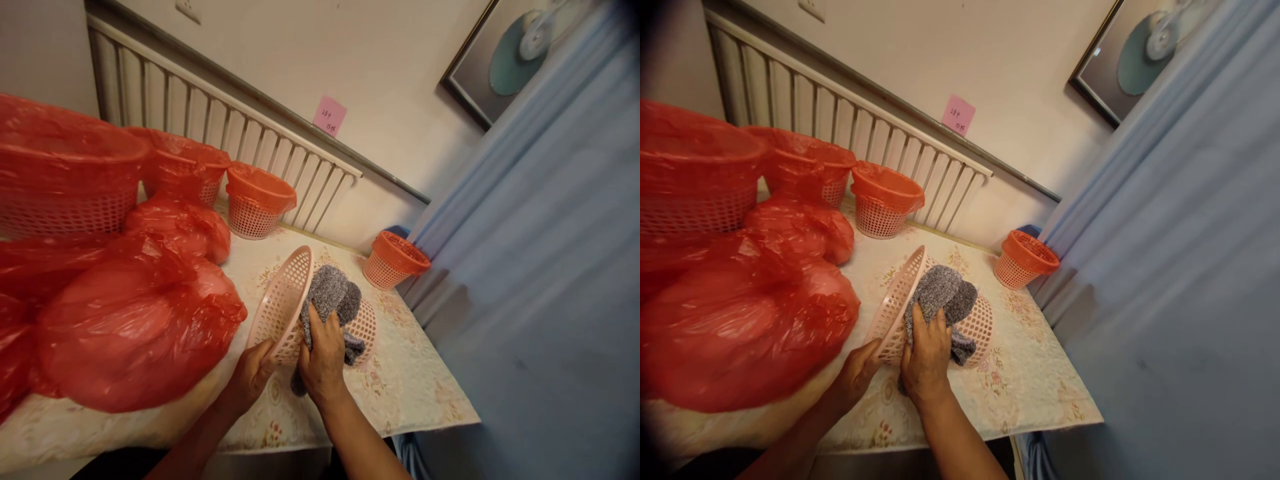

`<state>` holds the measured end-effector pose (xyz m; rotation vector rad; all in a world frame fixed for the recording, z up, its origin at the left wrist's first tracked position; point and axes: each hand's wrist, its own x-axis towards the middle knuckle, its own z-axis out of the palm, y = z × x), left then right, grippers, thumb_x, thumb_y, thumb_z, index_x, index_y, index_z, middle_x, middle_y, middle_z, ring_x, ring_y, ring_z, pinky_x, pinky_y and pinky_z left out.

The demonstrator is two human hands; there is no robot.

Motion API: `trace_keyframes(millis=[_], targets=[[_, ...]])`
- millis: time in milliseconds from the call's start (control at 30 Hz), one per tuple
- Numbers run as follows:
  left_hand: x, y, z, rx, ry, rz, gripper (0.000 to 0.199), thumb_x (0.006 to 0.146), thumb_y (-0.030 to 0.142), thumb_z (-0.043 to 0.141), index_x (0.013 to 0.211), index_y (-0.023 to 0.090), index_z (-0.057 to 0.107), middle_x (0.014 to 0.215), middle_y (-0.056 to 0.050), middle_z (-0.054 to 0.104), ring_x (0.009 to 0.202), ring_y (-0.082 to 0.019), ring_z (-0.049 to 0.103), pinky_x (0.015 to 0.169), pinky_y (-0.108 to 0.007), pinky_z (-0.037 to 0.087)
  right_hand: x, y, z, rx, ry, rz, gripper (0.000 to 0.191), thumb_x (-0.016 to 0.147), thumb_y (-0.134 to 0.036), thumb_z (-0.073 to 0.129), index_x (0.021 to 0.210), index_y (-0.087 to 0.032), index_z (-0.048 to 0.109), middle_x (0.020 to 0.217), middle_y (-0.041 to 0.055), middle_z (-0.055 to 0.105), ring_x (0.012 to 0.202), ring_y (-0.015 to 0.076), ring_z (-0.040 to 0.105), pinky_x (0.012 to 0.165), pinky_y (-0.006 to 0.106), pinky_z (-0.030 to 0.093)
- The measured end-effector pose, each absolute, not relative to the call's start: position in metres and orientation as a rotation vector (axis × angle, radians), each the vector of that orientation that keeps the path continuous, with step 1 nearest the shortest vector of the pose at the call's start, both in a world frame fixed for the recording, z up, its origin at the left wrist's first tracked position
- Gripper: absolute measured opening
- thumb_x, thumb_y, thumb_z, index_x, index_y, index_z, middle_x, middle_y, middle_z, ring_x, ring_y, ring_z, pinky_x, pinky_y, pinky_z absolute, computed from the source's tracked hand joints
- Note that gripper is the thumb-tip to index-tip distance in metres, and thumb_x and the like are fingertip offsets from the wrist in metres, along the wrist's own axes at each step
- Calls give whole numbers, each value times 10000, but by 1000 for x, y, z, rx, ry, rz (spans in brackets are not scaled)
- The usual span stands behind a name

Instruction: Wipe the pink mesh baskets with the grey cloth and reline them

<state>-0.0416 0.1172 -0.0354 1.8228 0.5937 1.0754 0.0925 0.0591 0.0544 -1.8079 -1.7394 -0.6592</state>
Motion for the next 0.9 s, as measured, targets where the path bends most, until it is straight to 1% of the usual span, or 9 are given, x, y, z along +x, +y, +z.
trace_keyframes(millis=[300, 500, 633, 800, 900], targets=[[-42, 117, -33, 1819, 600, 1114, 446, 900, 525, 342, 800, 160, 578, 696, -33, 577, 771, -217, 573, 750, -305, 491, 93, 58, 53, -1817, -1740, -644, 585, 783, -145, 446, 1368, -157, 432, 1171, 184, 570, 1209, 366, 443, 891, 536, 432], [-41, 117, -34, 1802, 585, 1137, 452, 886, 535, 367, 796, 152, 589, 705, -37, 586, 744, -210, 564, 719, -300, 488, 94, 59, 52, -1795, -1751, -673, 581, 776, -141, 436, 1357, -128, 447, 1152, 204, 572, 1188, 376, 454, 871, 540, 441], [-41, 118, -37, 1804, 584, 1132, 457, 889, 538, 355, 788, 155, 582, 696, -32, 577, 748, -210, 562, 728, -299, 481, 94, 58, 52, -1785, -1759, -700, 600, 760, -131, 439, 1360, -121, 441, 1124, 202, 582, 1176, 378, 460, 850, 534, 454], [-41, 118, -37, 1808, 551, 1111, 426, 900, 505, 349, 853, 154, 587, 744, -40, 589, 743, -205, 554, 746, -304, 472, 93, 58, 50, -1770, -1752, -715, 595, 771, -143, 439, 1365, -126, 431, 1145, 199, 571, 1186, 367, 451, 861, 522, 451], [-42, 117, -35, 1805, 566, 1121, 442, 891, 526, 355, 835, 155, 591, 712, -36, 578, 724, -206, 547, 742, -308, 475, 93, 58, 49, -1761, -1746, -724, 593, 771, -144, 431, 1364, -132, 432, 1143, 192, 571, 1176, 357, 460, 865, 516, 448]])
